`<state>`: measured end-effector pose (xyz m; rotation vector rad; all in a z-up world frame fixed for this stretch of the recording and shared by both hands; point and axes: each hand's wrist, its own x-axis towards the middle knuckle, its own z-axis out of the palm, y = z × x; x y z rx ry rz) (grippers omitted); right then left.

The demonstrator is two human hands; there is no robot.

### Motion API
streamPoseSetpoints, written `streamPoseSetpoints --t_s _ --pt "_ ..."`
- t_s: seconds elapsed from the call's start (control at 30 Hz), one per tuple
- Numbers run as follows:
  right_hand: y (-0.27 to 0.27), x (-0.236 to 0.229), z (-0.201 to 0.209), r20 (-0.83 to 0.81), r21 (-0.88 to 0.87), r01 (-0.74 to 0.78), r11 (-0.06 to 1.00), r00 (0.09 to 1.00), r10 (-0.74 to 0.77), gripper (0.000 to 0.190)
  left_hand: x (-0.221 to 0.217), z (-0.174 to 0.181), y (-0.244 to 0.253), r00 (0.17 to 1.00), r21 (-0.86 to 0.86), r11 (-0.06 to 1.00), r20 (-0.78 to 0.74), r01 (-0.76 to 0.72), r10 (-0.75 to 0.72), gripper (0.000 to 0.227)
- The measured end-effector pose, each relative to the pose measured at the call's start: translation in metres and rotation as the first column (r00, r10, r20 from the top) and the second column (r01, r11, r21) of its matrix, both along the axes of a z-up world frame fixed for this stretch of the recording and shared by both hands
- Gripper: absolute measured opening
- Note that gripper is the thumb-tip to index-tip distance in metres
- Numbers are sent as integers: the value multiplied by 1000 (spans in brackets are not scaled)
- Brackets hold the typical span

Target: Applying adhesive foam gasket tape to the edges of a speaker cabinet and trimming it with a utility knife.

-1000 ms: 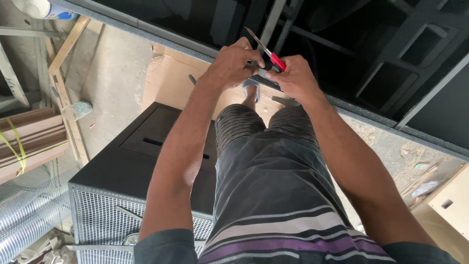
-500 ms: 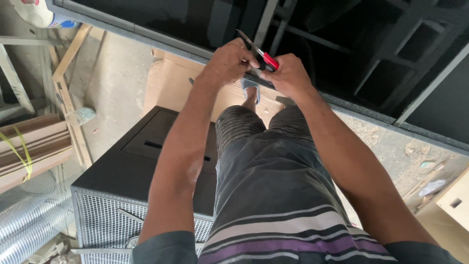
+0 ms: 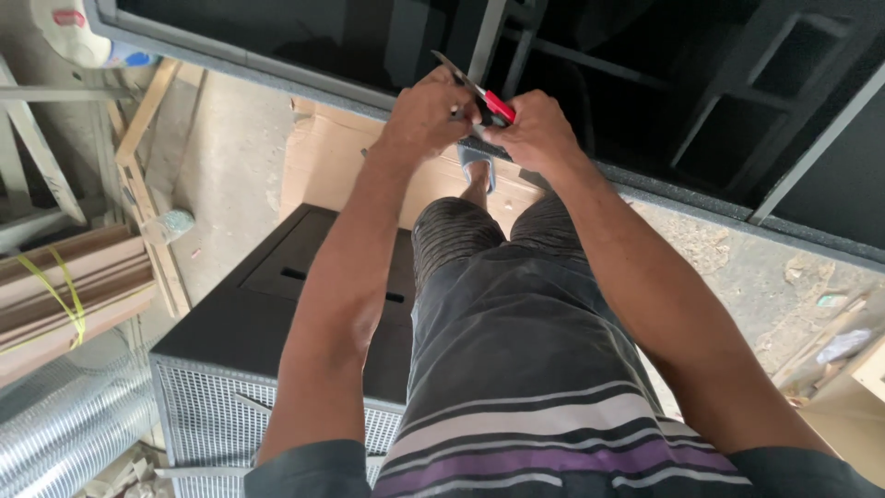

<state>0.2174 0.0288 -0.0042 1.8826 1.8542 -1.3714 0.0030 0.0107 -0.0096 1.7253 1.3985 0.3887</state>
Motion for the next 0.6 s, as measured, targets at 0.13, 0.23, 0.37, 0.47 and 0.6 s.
streamPoseSetpoints --t_s 0.13,0.23,0.37,0.47,0.6 --pt "0 0 12 -28 -54 84 995 996 -86 28 8 11 2 997 -105 993 -56 -59 54 16" --pt "6 13 39 -159 -138 97 986 980 -119 20 1 -13 3 991 68 997 130 -45 36 13" --pt "-12 81 39 -268 -260 127 957 943 -198 20 10 -12 -7 999 87 995 18 -39 38 13" --pt "-12 131 51 -249 -202 26 979 965 -77 22 20 -2 1 970 231 972 -242 41 16 13" --pt "-29 201 60 -89 -312 240 919 956 -280 36 31 8 -1 928 338 910 -354 239 -113 9"
